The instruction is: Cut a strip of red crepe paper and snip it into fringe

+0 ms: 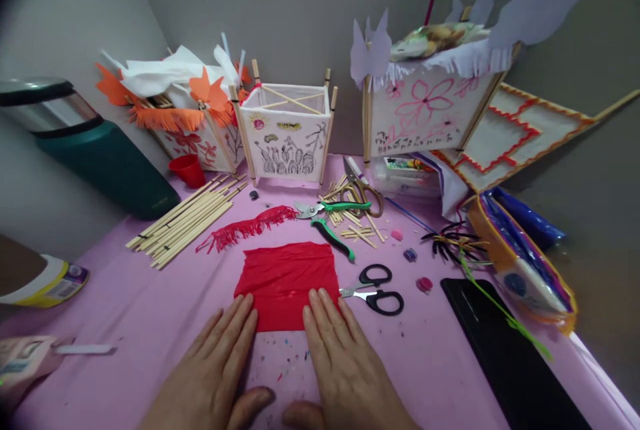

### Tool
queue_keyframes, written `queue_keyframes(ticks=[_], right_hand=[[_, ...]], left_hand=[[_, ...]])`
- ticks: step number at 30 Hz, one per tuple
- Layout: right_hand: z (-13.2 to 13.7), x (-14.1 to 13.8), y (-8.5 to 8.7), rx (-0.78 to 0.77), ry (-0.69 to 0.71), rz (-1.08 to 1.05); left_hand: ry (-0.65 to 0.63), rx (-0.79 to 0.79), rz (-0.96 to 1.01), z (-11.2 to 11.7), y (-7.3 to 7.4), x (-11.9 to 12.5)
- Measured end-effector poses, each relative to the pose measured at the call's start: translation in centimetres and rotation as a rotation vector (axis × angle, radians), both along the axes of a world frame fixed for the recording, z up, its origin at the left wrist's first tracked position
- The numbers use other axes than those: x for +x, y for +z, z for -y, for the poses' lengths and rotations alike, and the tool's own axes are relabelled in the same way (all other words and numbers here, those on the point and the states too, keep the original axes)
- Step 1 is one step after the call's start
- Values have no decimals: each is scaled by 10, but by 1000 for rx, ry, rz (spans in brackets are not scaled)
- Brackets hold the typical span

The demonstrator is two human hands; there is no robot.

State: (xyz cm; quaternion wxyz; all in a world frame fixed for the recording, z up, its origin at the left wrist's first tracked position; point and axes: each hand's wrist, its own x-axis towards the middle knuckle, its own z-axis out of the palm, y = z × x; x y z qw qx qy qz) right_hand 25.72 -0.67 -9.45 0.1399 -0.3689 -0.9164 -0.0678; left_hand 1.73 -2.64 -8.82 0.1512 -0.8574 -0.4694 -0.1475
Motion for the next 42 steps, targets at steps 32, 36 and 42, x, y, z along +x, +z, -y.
queue_keyframes(ticks=[32, 36, 42], right_hand=[[-9, -9, 22, -170, 220, -7], [-14, -7, 27, -153, 262, 3], [-16, -12, 27, -121, 191, -24]], left_hand=[[-76, -111, 253, -12, 28, 18], [-25, -44, 250, -11, 18, 15], [-1, -99, 123, -12, 6, 12]])
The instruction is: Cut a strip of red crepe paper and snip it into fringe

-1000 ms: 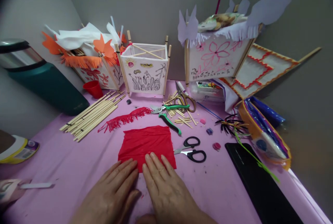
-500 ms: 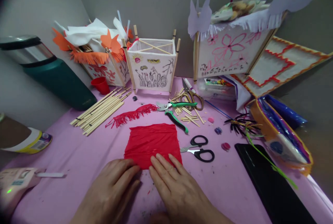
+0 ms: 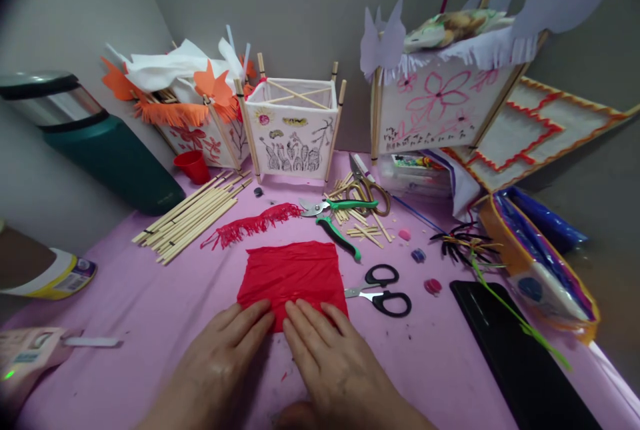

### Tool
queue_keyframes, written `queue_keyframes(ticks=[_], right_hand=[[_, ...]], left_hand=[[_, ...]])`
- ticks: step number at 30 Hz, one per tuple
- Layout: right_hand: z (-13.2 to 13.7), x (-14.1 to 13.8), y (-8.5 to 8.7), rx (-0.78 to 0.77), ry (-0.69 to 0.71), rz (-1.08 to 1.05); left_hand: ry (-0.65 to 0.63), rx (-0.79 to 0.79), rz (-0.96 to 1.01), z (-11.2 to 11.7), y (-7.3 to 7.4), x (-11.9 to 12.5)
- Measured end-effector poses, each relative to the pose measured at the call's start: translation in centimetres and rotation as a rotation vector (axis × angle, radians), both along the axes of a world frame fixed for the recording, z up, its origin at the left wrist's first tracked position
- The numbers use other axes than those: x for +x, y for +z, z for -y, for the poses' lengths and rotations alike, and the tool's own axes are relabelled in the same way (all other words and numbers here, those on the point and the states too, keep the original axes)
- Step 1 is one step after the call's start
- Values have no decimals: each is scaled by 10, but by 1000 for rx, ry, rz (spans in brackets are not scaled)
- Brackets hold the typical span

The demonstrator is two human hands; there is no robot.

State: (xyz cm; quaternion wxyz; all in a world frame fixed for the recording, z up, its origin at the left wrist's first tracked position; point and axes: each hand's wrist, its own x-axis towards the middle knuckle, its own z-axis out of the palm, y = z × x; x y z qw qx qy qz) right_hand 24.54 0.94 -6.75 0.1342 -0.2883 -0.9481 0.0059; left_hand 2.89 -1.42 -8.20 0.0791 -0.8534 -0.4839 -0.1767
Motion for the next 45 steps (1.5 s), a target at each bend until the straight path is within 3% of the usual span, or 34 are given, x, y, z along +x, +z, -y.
queue_keyframes(ticks=[4, 9, 14, 22, 27, 29, 32, 35, 39, 45], right_hand=[[-3, 3, -8, 101, -79, -25], [-12, 1, -3, 114, -203, -88], [-20, -12, -8, 178, -2, -20], [-16, -14, -27, 229, -60, 19], [-16, -16, -40, 237, -41, -48], [-16, -16, -44, 237, -36, -64], [-17, -15, -41, 214, -21, -29], [-18, -13, -32, 188, -1, 22], [-18, -13, -26, 207, -19, 17], [-19, -15, -27, 194, -19, 21]], left_hand=[[19, -42, -67, -2, 2, 2], [43, -26, -89, -5, -2, 6], [35, -23, -133, -8, -5, 4], [135, 9, -107, -13, 10, -10], [-116, 2, -73, -14, 5, 15], [-138, -74, -75, -11, -1, 23], [-78, -157, -37, -3, -9, 22], [-5, -120, -14, 1, -13, 15], [15, -22, -56, -6, -4, 9], [64, -83, -108, -15, 4, 5]])
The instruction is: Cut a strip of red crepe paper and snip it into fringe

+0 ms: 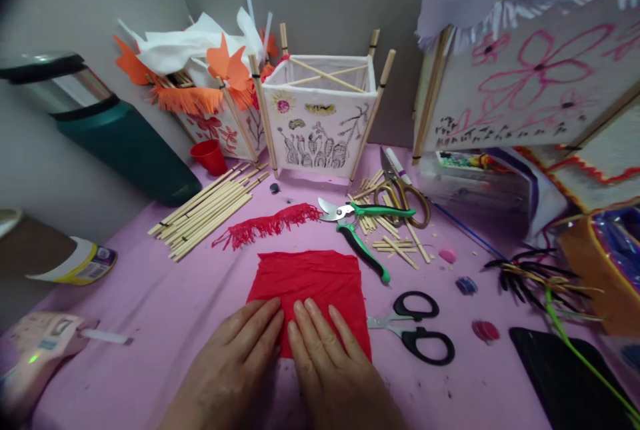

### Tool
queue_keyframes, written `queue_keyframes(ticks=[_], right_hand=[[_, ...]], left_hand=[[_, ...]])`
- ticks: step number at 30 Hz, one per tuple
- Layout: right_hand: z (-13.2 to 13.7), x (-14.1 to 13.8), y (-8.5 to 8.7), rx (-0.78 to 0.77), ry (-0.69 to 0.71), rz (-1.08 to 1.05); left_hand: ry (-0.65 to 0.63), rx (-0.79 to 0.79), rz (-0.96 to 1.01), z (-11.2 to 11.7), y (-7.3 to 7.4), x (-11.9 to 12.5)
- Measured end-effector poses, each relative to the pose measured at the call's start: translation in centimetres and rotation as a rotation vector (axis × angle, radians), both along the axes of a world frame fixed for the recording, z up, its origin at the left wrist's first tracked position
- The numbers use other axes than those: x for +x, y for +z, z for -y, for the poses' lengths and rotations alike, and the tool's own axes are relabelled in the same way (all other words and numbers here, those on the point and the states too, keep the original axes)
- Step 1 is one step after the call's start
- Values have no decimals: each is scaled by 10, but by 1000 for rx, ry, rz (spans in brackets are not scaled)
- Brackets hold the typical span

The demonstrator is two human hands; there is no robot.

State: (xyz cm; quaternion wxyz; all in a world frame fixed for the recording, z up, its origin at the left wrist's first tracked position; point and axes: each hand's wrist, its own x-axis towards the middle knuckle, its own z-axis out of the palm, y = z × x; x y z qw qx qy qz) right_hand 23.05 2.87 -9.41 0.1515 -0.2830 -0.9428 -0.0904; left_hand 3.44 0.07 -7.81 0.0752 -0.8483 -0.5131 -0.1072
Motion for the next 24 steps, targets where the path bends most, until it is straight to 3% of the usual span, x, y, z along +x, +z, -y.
queue_keyframes(ticks=[8, 10, 14, 16, 24], right_hand=[[-1, 1, 5, -31, -13, -4], [0, 1, 1, -27, -20, -7], [4, -1, -10, -17, -37, -95], [6, -1, -9, -32, -57, -102], [2, 2, 3, -7, -29, -23]], left_hand=[[165, 23, -68, 2, -5, 4], [108, 32, -31, -1, -3, 7], [-187, -89, 80, -7, -1, 14], [-275, -160, 98, -8, -2, 14], [-172, -143, 123, -9, 0, 6]])
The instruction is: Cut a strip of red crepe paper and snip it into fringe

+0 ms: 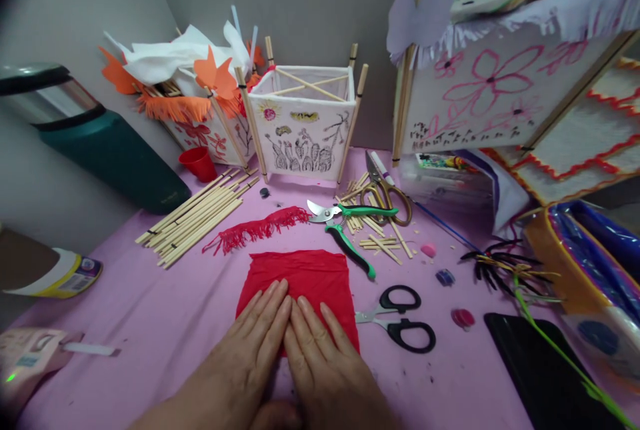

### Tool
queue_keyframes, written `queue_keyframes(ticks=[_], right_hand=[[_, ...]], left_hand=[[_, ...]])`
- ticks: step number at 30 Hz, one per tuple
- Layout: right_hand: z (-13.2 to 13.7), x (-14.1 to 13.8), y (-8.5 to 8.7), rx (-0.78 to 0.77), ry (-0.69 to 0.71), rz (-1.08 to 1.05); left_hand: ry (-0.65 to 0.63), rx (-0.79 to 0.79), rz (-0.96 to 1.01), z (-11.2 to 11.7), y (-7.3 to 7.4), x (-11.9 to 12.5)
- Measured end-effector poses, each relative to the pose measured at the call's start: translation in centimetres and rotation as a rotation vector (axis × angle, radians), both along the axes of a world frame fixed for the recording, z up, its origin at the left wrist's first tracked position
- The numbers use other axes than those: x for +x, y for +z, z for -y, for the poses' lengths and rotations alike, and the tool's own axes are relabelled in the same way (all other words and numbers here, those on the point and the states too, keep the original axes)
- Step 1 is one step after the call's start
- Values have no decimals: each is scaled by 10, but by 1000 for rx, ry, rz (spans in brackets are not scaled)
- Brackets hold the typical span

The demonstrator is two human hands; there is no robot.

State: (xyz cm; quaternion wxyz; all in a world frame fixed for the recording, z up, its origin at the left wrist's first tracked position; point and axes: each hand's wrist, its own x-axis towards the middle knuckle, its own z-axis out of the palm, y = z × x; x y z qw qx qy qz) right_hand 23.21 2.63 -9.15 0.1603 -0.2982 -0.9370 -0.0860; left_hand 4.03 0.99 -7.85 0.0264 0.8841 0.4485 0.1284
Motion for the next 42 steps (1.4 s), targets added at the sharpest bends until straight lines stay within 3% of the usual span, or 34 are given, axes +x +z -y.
queue_keyframes(ticks=[8, 13, 17, 22, 26, 29, 33, 42], right_hand=[[-2, 1, 4, -51, 64, 27], [4, 10, 6, -151, -15, 3], [5, 13, 17, -227, -70, -1], [-7, -12, 29, -433, -90, -91], [-20, -26, 24, -549, -57, -92], [-28, -24, 21, -589, -119, -59], [-38, -20, 20, -568, -229, -29], [-56, -9, 5, -331, -387, -40]], left_hand=[[173, 91, -5, -19, -1, 7], [146, 120, -9, -19, -7, 3], [185, 149, -55, -18, -10, 0], [177, 204, -66, -22, -18, -4], [121, 251, -86, -26, -22, -6], [158, 291, -107, -27, -21, -7], [192, 279, -112, -26, -17, -9], [241, 219, -143, -27, -11, -9]])
